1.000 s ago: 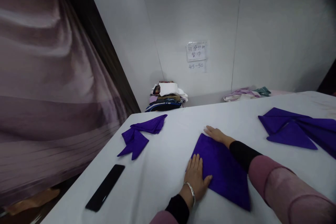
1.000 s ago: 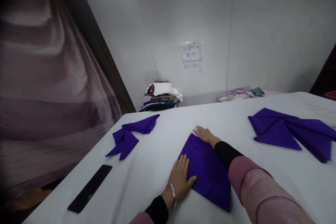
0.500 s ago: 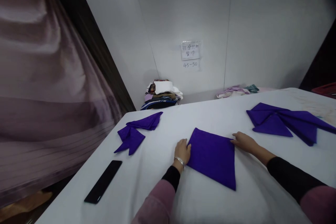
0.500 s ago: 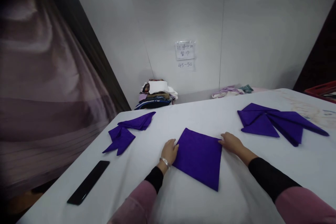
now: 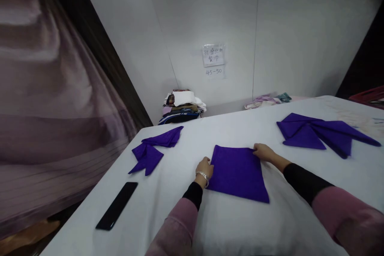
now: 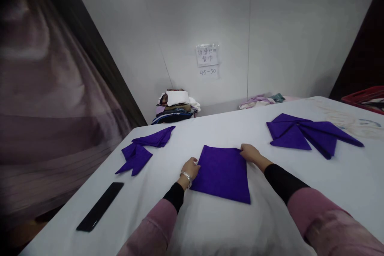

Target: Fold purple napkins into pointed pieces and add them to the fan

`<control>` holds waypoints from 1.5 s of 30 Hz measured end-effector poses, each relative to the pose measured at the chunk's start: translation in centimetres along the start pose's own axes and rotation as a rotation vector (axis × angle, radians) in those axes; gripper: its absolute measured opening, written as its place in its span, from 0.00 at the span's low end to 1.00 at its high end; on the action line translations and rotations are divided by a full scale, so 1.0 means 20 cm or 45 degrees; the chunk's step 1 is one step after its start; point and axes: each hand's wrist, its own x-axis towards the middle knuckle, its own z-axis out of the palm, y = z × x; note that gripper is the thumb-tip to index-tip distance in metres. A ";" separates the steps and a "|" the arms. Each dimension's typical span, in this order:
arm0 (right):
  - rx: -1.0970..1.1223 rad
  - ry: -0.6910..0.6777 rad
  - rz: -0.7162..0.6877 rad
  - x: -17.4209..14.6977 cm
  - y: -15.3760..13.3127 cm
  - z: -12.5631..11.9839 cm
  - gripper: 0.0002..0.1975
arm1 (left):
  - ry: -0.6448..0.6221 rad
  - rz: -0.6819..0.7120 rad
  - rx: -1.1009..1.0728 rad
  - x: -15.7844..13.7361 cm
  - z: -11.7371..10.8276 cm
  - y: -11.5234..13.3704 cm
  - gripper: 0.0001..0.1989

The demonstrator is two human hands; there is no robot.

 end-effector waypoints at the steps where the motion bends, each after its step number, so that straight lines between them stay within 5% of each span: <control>1: 0.017 0.031 -0.006 0.03 -0.02 -0.01 0.08 | 0.002 0.002 0.001 -0.02 0.00 0.00 0.18; 8: 0.154 0.246 -0.117 0.16 -0.22 -0.05 0.24 | 0.080 0.130 0.021 -0.18 0.03 0.01 0.22; 12: 0.258 0.275 -0.264 -0.08 -0.41 0.13 0.27 | 0.277 0.516 0.109 -0.28 0.08 0.05 0.17; 15: 0.581 0.200 -0.520 -0.32 -0.60 0.30 0.29 | 0.214 0.768 0.160 -0.31 0.18 0.08 0.20; 21: 0.749 0.111 -0.487 -0.51 -0.80 0.42 0.31 | 0.021 0.751 0.333 -0.23 0.35 0.07 0.30; 31: 0.629 0.017 -0.538 -0.51 -0.63 0.40 0.35 | 0.183 0.857 0.611 -0.24 0.36 0.02 0.30; 45: 0.066 0.072 -0.430 -0.46 -0.08 0.23 0.34 | 0.178 0.704 0.606 -0.27 0.32 0.06 0.28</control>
